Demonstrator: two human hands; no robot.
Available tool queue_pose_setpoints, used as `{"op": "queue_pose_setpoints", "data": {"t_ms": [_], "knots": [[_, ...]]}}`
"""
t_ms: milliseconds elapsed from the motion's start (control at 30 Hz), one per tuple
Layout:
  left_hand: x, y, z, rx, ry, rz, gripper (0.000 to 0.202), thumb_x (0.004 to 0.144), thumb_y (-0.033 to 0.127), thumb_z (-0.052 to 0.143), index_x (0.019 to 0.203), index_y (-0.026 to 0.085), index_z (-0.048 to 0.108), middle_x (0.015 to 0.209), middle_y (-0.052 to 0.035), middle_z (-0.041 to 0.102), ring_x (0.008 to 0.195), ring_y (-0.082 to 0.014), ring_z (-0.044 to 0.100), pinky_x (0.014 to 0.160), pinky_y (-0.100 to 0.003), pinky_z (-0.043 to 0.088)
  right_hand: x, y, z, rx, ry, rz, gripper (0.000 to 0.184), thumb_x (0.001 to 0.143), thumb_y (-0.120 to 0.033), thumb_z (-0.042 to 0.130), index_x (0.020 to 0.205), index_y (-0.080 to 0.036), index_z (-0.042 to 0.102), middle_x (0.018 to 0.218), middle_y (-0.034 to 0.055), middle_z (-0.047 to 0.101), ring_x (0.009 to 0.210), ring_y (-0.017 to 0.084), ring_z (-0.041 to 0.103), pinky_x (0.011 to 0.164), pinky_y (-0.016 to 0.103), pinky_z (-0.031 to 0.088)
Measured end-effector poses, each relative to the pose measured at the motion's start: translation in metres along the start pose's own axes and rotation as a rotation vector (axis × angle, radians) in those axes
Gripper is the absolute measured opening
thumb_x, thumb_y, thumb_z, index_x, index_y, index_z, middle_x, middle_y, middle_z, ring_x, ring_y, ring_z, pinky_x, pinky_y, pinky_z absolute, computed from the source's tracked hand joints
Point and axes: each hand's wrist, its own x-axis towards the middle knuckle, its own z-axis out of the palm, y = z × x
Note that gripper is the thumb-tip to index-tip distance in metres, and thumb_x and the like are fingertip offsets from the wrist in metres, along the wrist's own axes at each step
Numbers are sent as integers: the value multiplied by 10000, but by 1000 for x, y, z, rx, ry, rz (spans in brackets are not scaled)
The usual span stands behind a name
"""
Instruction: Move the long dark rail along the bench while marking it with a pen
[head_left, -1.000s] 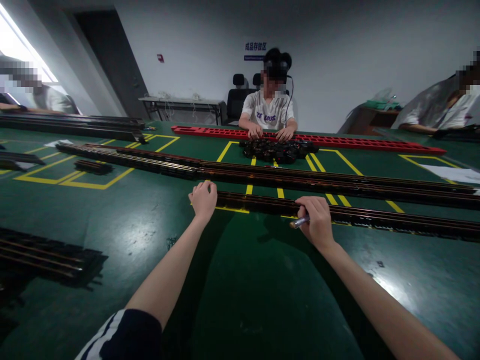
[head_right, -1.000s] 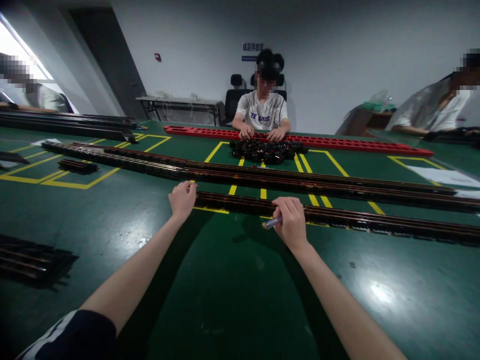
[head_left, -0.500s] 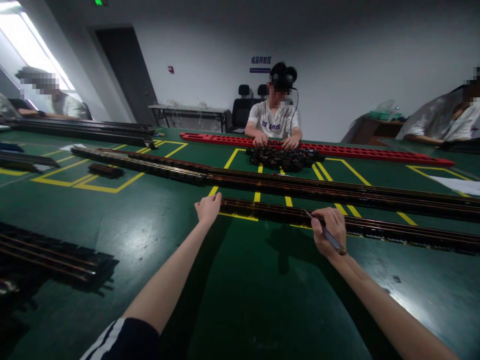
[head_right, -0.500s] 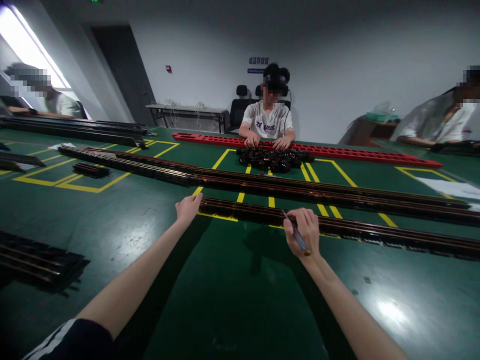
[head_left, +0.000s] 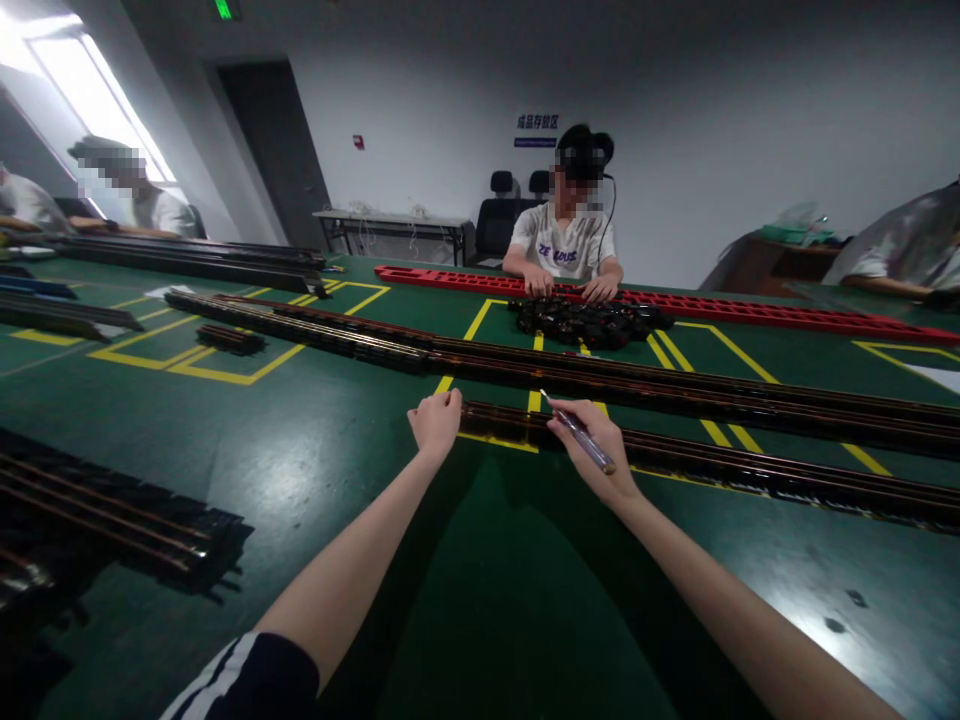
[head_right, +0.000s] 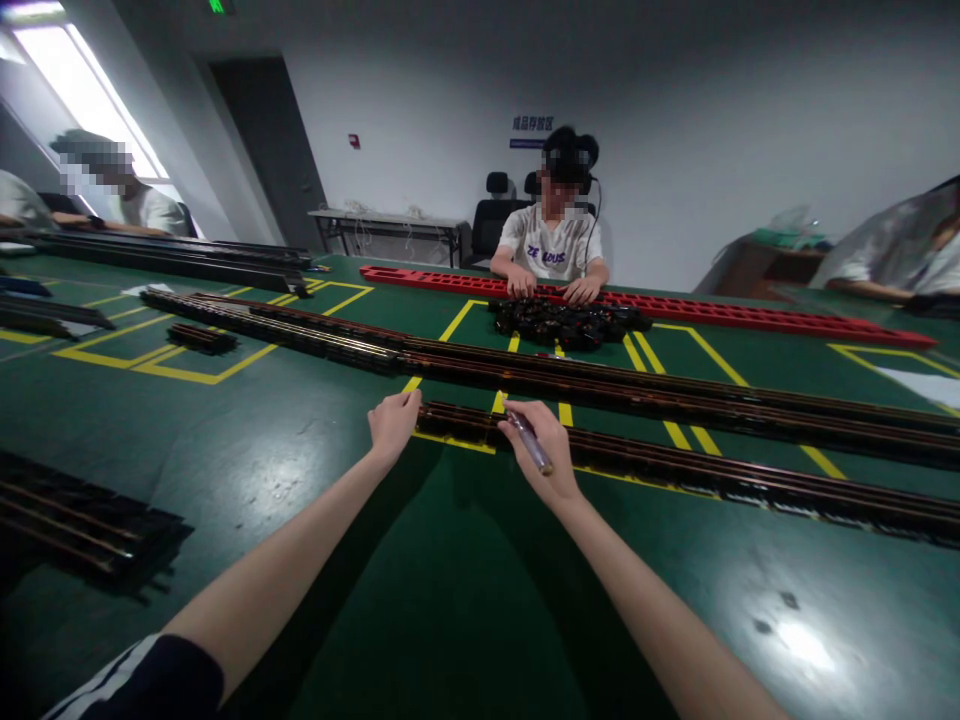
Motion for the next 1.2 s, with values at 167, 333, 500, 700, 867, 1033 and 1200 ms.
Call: {"op": "queue_pose_setpoints", "data": {"t_ms": [167, 333, 500, 700, 867, 1033, 1200], "knots": [[0, 2, -1, 12, 6, -13, 419, 874, 324, 345, 533, 215, 563, 688, -48, 697, 722, -231, 650, 841, -415, 432, 20, -25, 47, 215, 3, 126, 183, 831, -319, 572, 938, -209, 674, 917, 52, 665, 843, 196, 622, 766, 347, 497], [0, 3, -2, 23, -19, -16, 413, 881, 294, 336, 544, 203, 556, 708, -50, 691, 775, -222, 654, 851, -386, 410, 32, -37, 69, 357, 21, 183, 202, 836, -387, 561, 833, -201, 637, 794, 44, 659, 725, 184, 631, 700, 348, 519], [0, 5, -3, 45, -28, -30, 415, 886, 305, 341, 582, 199, 602, 732, -48, 705, 773, -223, 652, 839, -368, 408, 27, -32, 75, 384, -11, 220, 280, 863, -449, 523, 780, -189, 588, 624, 15, 613, 580, 164, 615, 564, 312, 521], [0, 6, -2, 104, -38, -28, 432, 901, 341, 328, 655, 193, 651, 792, -70, 717, 812, -231, 657, 874, -355, 395, 17, -26, 78, 386, 1, 163, 251, 856, -429, 543, 793, -187, 550, 645, 10, 629, 545, 136, 625, 510, 257, 524], [0, 4, -1, 102, -30, -28, 434, 913, 314, 307, 663, 188, 638, 800, -75, 709, 815, -230, 650, 842, -337, 394, 16, -30, 78, 471, -3, 219, 269, 833, -444, 579, 775, -185, 532, 673, 17, 661, 551, 137, 653, 464, 229, 530], [1, 4, 0, 93, -21, -23, 378, 916, 278, 311, 721, 190, 622, 829, -72, 705, 829, -231, 641, 808, -328, 387, 15, -33, 81, 580, -26, 286, 312, 789, -477, 624, 778, -174, 551, 702, 34, 681, 534, 142, 657, 418, 222, 521], [0, 4, -1, 78, -21, -35, 354, 911, 244, 305, 759, 194, 621, 832, -60, 703, 841, -219, 636, 810, -313, 383, 16, -34, 82, 551, -37, 291, 343, 777, -511, 624, 769, -174, 565, 708, 38, 691, 522, 139, 652, 409, 216, 516]]}}
